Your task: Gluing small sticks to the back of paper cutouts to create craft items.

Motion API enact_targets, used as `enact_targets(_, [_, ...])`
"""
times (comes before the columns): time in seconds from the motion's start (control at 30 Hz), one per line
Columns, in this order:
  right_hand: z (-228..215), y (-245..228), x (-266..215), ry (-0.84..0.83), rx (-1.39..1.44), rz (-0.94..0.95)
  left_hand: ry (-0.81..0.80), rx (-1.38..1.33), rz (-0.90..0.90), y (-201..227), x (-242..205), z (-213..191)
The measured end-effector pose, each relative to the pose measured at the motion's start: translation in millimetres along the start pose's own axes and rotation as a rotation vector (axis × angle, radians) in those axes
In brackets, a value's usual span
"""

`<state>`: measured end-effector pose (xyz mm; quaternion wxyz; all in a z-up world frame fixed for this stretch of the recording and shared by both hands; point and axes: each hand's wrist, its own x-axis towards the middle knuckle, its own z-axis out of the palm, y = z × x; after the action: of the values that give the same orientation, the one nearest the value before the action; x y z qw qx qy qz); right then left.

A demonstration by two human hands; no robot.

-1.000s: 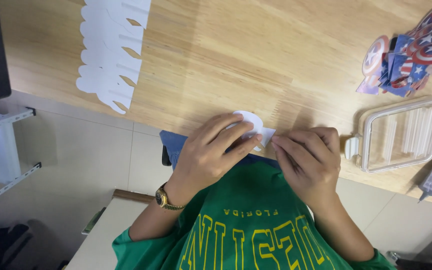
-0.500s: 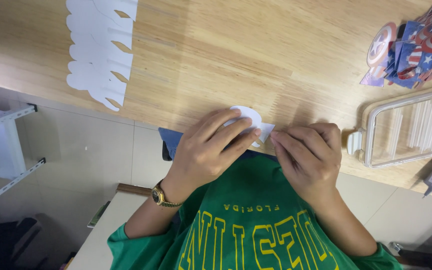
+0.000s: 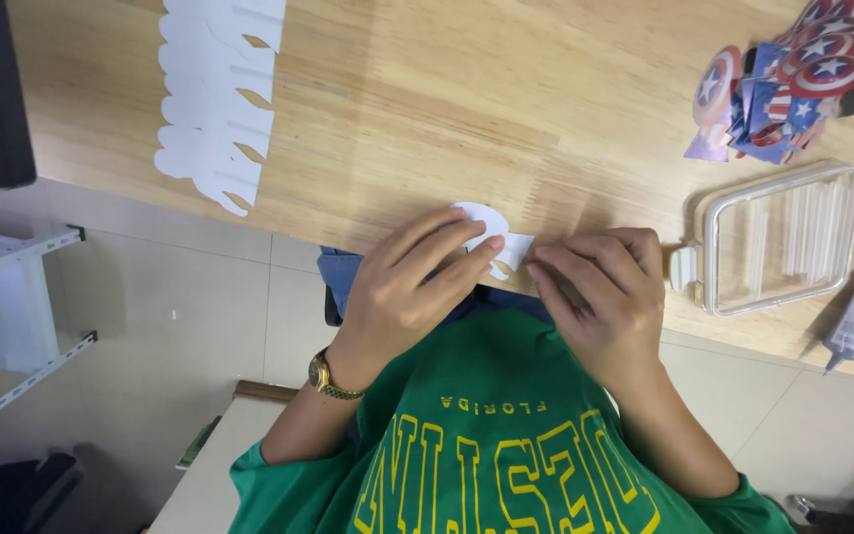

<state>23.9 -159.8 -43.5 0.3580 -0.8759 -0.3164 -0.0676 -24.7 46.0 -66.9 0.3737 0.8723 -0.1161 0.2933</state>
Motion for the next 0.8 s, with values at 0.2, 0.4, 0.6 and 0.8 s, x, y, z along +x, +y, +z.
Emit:
enact_targets(0.2, [2, -4, -4, -0.006, -0.034, 0.021, -0.205, -0.003, -0.026, 4, 12, -21])
enact_targets(0.4, [-6, -9, 2, -0.076, -0.048, -0.079, -0.566, 0.196, 0.012, 2, 22, -42])
enact_targets(0.6, [-10, -11, 0, -0.070, -0.038, -0.100, -0.547, 0.221, 0.061, 0, 22, -45])
enact_targets(0.8, [-13, -10, 2, -0.074, -0.052, -0.142, -0.524, 0.211, 0.083, 0, 23, -47])
